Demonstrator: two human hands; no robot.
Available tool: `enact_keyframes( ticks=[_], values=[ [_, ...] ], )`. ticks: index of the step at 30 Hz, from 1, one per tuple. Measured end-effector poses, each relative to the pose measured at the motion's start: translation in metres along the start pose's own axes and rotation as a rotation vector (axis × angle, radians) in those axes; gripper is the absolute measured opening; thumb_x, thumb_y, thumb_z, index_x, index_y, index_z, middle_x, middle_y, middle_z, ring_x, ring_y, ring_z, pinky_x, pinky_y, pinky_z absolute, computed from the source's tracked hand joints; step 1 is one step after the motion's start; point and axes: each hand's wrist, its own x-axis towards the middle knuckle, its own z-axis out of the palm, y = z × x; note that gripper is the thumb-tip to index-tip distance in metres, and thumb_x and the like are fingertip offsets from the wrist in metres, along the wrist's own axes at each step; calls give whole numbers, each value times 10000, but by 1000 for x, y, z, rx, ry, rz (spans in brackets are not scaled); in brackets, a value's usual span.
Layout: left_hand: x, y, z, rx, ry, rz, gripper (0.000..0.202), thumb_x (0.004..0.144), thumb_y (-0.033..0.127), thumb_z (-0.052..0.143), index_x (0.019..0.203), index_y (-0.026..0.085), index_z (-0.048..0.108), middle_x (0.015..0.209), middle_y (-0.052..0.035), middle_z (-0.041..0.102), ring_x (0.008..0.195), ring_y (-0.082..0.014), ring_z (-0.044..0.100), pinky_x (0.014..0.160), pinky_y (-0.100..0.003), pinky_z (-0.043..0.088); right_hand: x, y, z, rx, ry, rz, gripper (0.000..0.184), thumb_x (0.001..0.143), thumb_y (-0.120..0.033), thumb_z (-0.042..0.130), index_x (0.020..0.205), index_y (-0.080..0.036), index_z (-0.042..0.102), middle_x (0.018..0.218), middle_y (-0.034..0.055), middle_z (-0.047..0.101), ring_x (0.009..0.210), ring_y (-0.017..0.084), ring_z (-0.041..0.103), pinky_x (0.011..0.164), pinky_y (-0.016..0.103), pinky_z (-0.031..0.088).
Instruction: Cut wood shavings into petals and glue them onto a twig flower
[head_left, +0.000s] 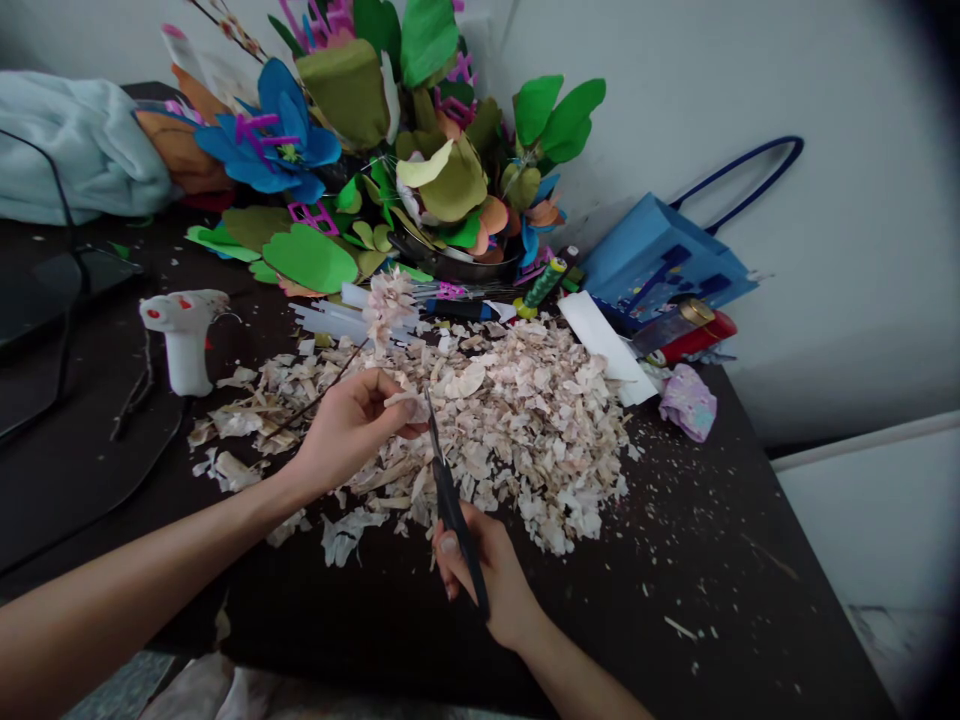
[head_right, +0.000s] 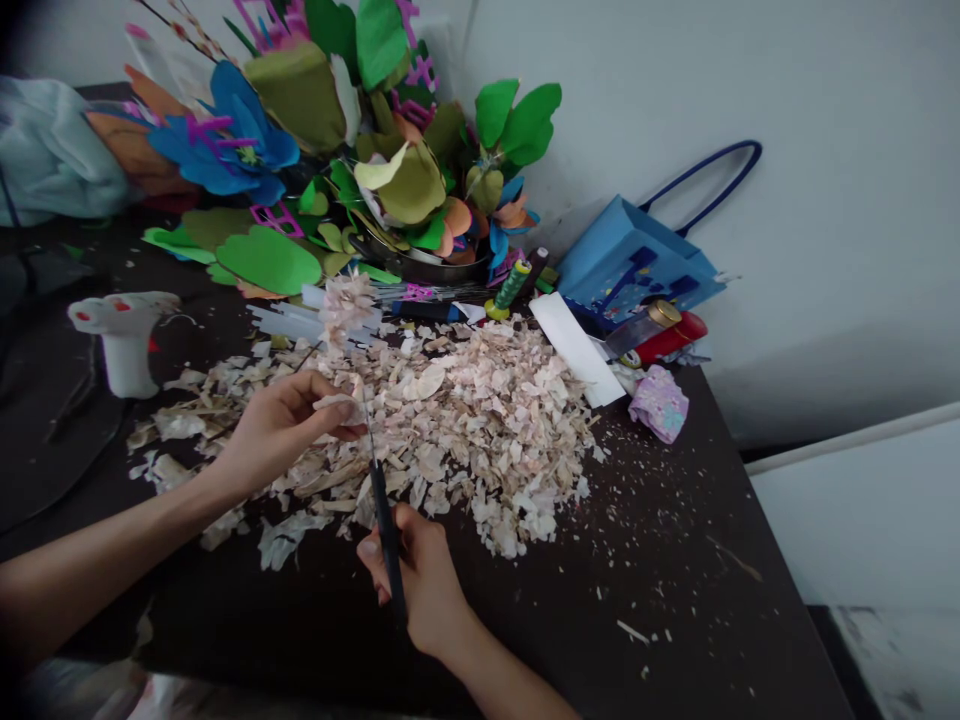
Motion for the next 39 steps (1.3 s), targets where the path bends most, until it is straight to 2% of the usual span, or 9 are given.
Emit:
enact_keyframes(
  ticks=[10, 19, 29, 39],
  values=[
    [2, -2, -3, 23, -42, -4, 189, 795, 339, 709, 780, 191, 592, 696, -43, 718, 664, -211, 737, 624, -310, 639, -1, -2, -2, -20, 7, -1, 532, 755, -715, 594, 755, -196, 475, 530, -64, 448, 422, 83, 423, 416, 207, 373],
    [3, 0, -2, 7, -50, -12, 177, 778, 322, 729, 733, 195, 614, 668, -40, 721, 648, -197, 734, 610, -280, 629, -1, -3, -3, -7, -3, -8, 518, 759, -694, 606, 735, -196, 466, 537, -61, 444, 429, 81, 417, 413, 209, 373],
    [5, 2, -5, -35, -103, -117, 171, 742, 302, 754, 703, 192, 630, 665, -43, 738, 643, -191, 732, 617, -286, 621, -2, 1, -8, -6, -65, -46, 558, 774, -727, 576, 773, -174, 498, 550, -44, 474, 428, 79, 440, 425, 209, 390],
    [8, 0, -8, -66, -159, -215, 182, 764, 263, 751, 721, 166, 603, 659, -11, 742, 643, -142, 731, 621, -210, 599, -2, 6, -12, -17, -58, -49, 533, 787, -691, 599, 769, -163, 521, 548, -38, 480, 425, 83, 449, 411, 205, 388]
  ],
)
